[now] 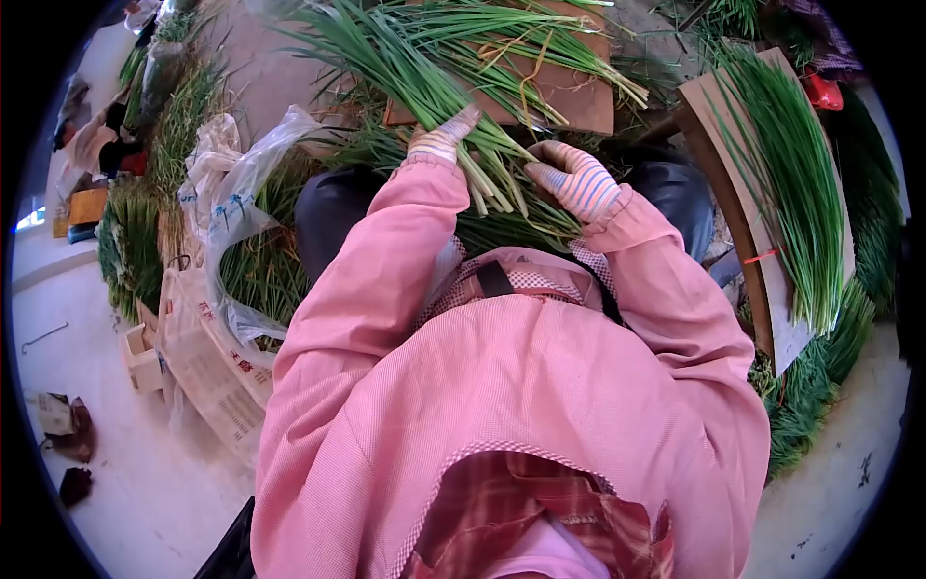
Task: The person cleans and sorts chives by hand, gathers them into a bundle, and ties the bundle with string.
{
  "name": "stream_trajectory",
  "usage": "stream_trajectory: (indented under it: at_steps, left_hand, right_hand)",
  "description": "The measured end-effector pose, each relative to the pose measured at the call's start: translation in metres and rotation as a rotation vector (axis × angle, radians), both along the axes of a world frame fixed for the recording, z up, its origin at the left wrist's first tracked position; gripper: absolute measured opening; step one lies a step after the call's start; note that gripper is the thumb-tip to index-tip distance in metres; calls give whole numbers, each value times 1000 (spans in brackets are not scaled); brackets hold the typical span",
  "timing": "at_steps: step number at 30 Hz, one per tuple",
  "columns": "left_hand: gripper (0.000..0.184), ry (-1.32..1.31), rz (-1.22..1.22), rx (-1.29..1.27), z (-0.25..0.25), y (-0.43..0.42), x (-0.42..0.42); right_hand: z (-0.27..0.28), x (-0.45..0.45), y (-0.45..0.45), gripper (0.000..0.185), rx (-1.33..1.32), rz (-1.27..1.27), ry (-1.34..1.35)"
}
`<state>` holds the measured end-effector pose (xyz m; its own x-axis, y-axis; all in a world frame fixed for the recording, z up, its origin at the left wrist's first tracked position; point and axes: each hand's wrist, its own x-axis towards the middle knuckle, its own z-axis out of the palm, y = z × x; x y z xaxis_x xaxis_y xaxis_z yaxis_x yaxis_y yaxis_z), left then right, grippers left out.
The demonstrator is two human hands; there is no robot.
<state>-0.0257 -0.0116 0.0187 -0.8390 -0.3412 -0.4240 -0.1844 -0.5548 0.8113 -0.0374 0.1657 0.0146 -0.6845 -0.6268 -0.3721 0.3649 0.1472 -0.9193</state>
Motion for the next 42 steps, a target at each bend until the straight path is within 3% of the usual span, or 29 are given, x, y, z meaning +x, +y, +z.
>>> stream_trajectory:
  at_steps: [5,7,8,9,11,12,14,18,19,22,24,25,27,29,31,33,37,40,42]
  left_hand:
    - [32,-171,-31,-75,-14,2,8]
    - [35,-328,-124,-184,-26,-11,8]
    - [35,-192,-34,-48,-22,-4,17]
    - [29,-133,-57,-15,-19,-9,23]
    - [23,-102,27,91,-26,-12,29]
    - [20,-88,22,200,-29,-14,32]
    - [21,-130,20,189,-31,-5,39]
    - [27,-210,-31,276,-35,-1,41]
    - [29,-217,-60,355,-30,0,40]
    - [30,-168,-155,279,-26,-9,38]
    - [29,-92,-210,228,-30,-14,37]
    - [29,-94,-210,226,-24,-11,40]
    - [28,-45,-163,12,-11,-2,44]
    - [26,-47,-132,34,-11,-4,43]
    - [26,-19,-8,112,-15,-8,38]
    - [27,-15,-4,122,-16,-12,37]
    - [25,22,63,1,-8,-16,30]
    - [25,79,21,-114,-3,-23,26]
    - [27,120,42,-61,-19,-33,20]
  right_hand:
    - [-14,2,-13,25,-102,-16,176]
    - [-8,-6,-6,28,70,-51,-173]
    - [-18,-5,-5,29,-8,-214,-280]
    - [-35,-17,-2,26,32,-251,-529]
    - [-41,-21,5,26,-136,-281,-792]
    - [-43,-18,9,26,-136,-281,-791]
    - [-9,1,10,37,-128,-109,-630]
    - [6,6,8,19,-125,217,-630]
    - [14,9,7,20,-72,259,-634]
    - [3,7,7,21,-28,360,-605]
    - [-2,12,-1,25,-125,124,-341]
    - [-5,5,-4,29,-125,175,-208]
    - [-10,3,-13,32,-209,37,-309]
    - [-13,5,-21,35,-218,-27,-266]
    - [-11,8,-24,38,-316,-301,-469]
    - [-14,5,-26,41,-264,-332,-461]
    - [-37,-7,-33,36,118,-102,202]
    - [-30,-7,-26,30,266,-13,392]
    - [-15,-10,-22,25,445,143,541]
